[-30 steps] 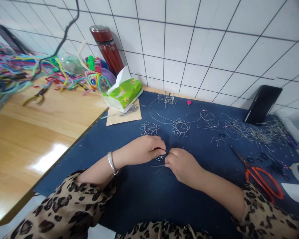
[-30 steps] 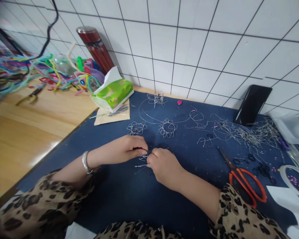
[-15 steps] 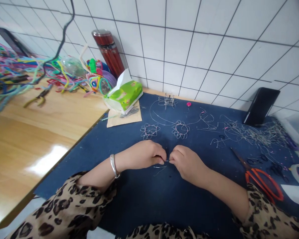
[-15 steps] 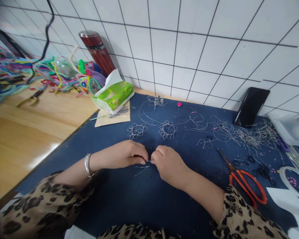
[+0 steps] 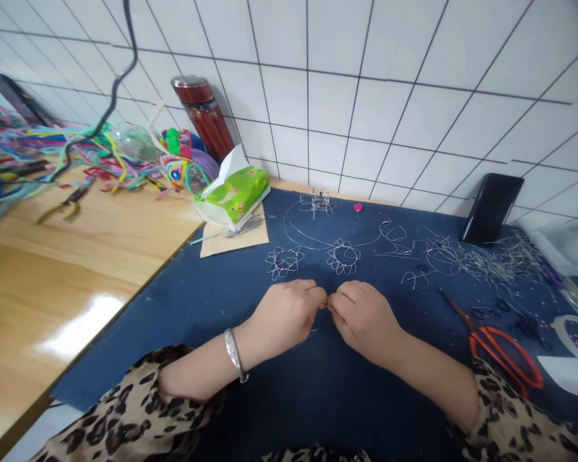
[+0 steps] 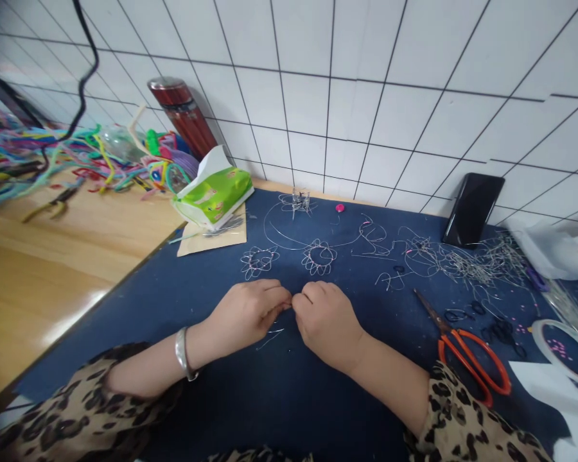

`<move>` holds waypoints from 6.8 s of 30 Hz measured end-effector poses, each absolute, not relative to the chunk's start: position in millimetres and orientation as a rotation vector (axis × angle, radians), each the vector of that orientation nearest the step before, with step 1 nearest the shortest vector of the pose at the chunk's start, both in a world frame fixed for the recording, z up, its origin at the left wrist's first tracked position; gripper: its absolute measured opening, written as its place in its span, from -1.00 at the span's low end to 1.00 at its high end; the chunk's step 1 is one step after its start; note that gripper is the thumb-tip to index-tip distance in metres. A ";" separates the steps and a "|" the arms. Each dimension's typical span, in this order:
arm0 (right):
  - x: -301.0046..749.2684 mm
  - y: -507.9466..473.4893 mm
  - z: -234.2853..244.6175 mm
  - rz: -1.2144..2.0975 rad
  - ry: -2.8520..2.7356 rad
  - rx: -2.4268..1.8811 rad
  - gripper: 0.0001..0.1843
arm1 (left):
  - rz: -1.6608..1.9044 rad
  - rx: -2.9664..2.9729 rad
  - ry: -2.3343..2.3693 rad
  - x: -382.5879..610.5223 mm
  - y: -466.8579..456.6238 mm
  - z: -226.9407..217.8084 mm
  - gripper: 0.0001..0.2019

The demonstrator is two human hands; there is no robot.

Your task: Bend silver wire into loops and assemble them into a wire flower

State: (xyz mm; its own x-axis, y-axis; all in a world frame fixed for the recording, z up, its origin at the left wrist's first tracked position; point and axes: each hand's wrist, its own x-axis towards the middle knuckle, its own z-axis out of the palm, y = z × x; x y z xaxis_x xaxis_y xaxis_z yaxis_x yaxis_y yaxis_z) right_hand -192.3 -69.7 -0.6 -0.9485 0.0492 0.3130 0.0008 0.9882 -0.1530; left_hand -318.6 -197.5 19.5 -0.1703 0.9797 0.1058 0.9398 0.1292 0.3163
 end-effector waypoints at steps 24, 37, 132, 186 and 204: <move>-191.9 -63.5 5.5 -0.058 -2.647 -0.074 -0.76 | 1.222 1.235 1.979 -310.7 -183.7 15.0 -0.93; -202.3 -48.8 25.7 1.435 -2.698 -0.397 -0.91 | 0.983 1.641 2.033 -324.9 -189.8 20.7 -0.82; -195.5 -85.5 -5.9 1.086 -2.907 -0.001 -0.95 | 0.792 1.335 1.551 -371.2 -204.0 38.2 -0.90; -201.5 -57.9 19.1 1.333 -2.516 -0.425 -0.90 | 1.256 1.115 1.765 -322.3 -185.1 19.3 -0.91; -202.5 -48.7 11.6 1.755 -2.570 -0.509 -0.93 | 0.823 1.743 2.025 -330.2 -194.9 17.4 -0.82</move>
State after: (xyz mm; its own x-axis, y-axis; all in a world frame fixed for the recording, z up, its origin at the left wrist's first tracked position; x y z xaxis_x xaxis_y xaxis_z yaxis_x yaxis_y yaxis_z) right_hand -202.5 -48.7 11.6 -0.9478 0.2567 -0.1894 0.2698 0.3284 -0.9052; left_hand -330.2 -194.9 17.4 -0.1863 0.9763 0.1101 0.7765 0.0777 0.6253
